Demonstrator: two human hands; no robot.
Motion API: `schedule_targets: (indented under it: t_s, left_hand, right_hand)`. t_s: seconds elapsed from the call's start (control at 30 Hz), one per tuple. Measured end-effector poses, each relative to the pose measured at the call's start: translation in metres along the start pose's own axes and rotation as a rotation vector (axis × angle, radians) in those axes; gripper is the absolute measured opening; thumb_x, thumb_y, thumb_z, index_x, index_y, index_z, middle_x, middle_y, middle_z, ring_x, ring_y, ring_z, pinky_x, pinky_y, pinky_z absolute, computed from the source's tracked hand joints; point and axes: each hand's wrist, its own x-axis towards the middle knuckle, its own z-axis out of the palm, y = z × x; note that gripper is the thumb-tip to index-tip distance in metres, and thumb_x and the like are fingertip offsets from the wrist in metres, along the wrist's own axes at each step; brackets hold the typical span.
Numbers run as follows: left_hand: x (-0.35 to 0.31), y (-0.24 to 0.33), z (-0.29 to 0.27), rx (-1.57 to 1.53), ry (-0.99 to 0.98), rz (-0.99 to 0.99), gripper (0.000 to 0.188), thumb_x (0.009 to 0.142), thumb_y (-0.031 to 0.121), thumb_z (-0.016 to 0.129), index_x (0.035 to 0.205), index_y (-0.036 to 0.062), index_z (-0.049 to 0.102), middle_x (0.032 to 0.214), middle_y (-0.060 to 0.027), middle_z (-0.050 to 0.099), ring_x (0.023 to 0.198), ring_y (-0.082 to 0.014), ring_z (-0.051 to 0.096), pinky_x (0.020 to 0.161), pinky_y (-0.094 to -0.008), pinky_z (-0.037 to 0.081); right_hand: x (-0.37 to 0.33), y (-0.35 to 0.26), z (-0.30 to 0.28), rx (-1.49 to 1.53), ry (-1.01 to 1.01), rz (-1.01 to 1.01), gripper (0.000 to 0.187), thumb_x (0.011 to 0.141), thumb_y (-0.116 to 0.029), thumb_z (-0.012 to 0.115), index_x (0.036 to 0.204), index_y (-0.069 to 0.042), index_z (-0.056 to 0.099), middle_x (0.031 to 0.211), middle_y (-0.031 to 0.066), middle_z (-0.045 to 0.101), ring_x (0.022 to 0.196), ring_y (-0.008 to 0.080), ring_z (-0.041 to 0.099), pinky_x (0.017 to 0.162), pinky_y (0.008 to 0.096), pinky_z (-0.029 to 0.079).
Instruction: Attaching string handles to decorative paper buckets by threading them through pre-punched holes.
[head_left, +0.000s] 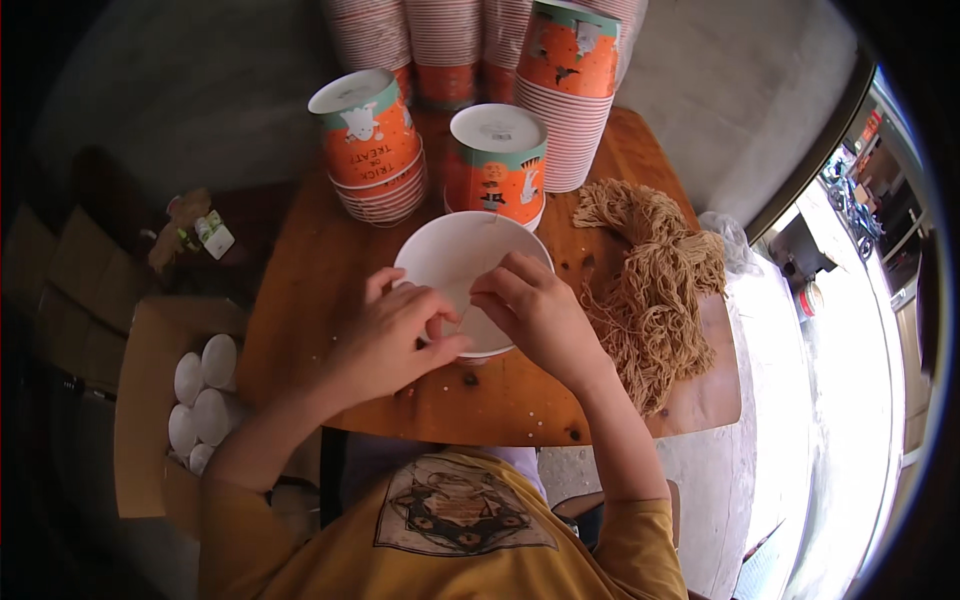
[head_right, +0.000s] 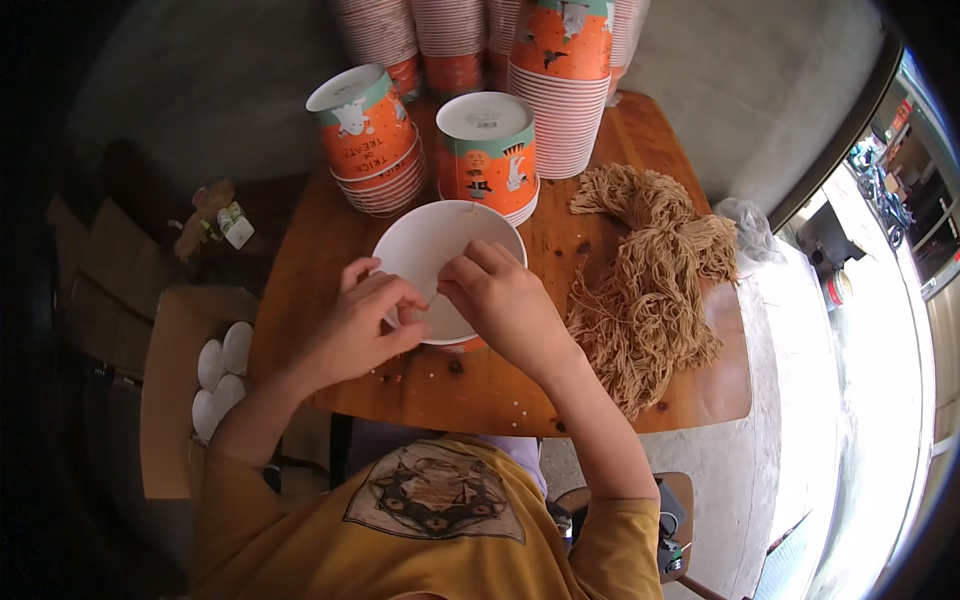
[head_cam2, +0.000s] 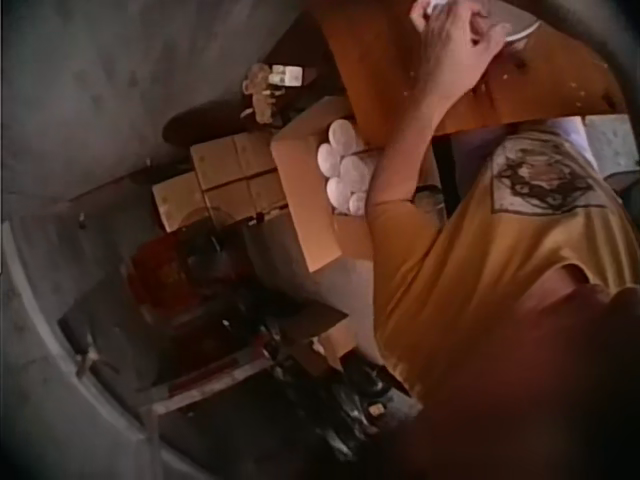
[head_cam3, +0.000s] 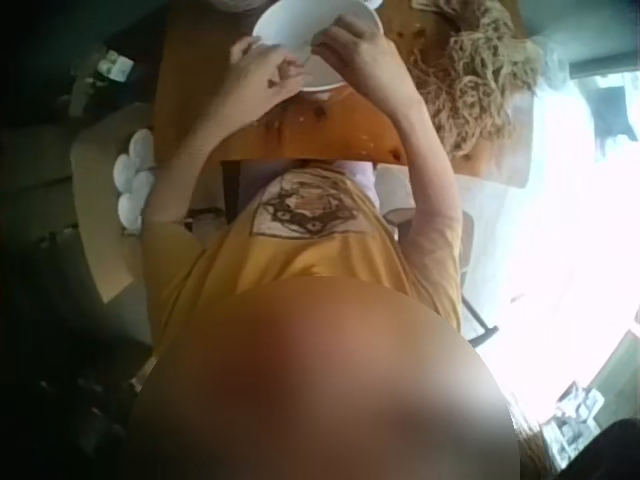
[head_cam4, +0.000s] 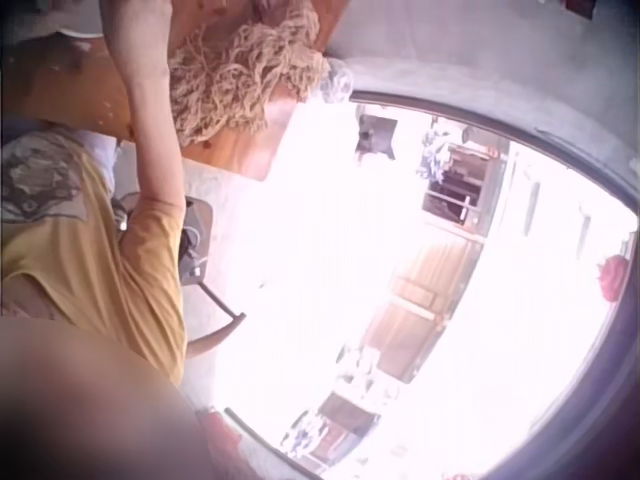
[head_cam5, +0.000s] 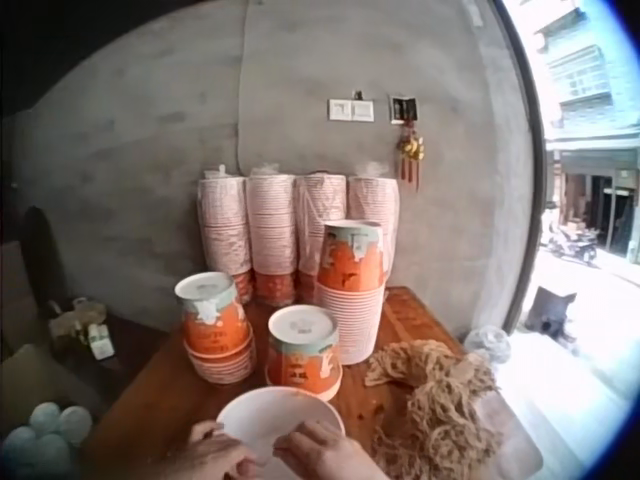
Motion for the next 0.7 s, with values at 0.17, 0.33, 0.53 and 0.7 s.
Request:
schedule_targets:
  t_s: [0.17, 0.33, 0.53, 0.7]
  left_hand:
    - [0.006, 0.001, 0.026, -0.042, 0.129, -0.139, 0.013, 0.085, 0.014, 0.067, 0.087, 0.0083, 0.056, 0.07, -0.0028, 0.059, 0.077, -0.0212, 0.06, 0.098, -0.04, 0.035]
    - [0.008, 0.006, 0.019, -0.003, 0.106, -0.083, 0.012, 0.079, 0.005, 0.06, 0.076, 0.0079, 0.049, 0.074, -0.0042, 0.053, 0.079, -0.0238, 0.056, 0.096, -0.0391, 0.035]
    - [-0.01, -0.012, 0.003, -0.001, 0.055, 0.073, 0.015, 0.076, 0.007, 0.064, 0.079, 0.0091, 0.049, 0.078, -0.0026, 0.053, 0.083, -0.0233, 0.055, 0.095, -0.0411, 0.035]
    - [-0.018, -0.002, 0.001, -0.075, 0.15, 0.037, 0.022, 0.079, 0.008, 0.067, 0.094, 0.0086, 0.051, 0.089, -0.0058, 0.055, 0.092, -0.0264, 0.056, 0.098, -0.0437, 0.038]
  right_hand:
    - [0.004, -0.006, 0.002, 0.077, 0.005, 0.075, 0.01, 0.083, -0.007, 0.069, 0.089, -0.004, 0.062, 0.089, 0.0112, 0.06, 0.081, 0.0344, 0.062, 0.07, 0.0419, 0.052]
    - [0.007, 0.003, 0.006, -0.037, 0.097, 0.058, 0.009, 0.083, -0.005, 0.066, 0.087, -0.002, 0.059, 0.087, 0.012, 0.057, 0.086, 0.0348, 0.059, 0.074, 0.0443, 0.051]
    - [0.011, -0.007, 0.016, -0.002, 0.169, 0.152, 0.008, 0.083, -0.004, 0.065, 0.087, -0.002, 0.058, 0.086, 0.0132, 0.057, 0.086, 0.0349, 0.058, 0.074, 0.0444, 0.051]
    - [0.012, -0.008, 0.018, -0.03, 0.176, 0.17, 0.008, 0.084, -0.004, 0.065, 0.087, -0.002, 0.058, 0.086, 0.0133, 0.056, 0.085, 0.035, 0.058, 0.073, 0.0448, 0.05]
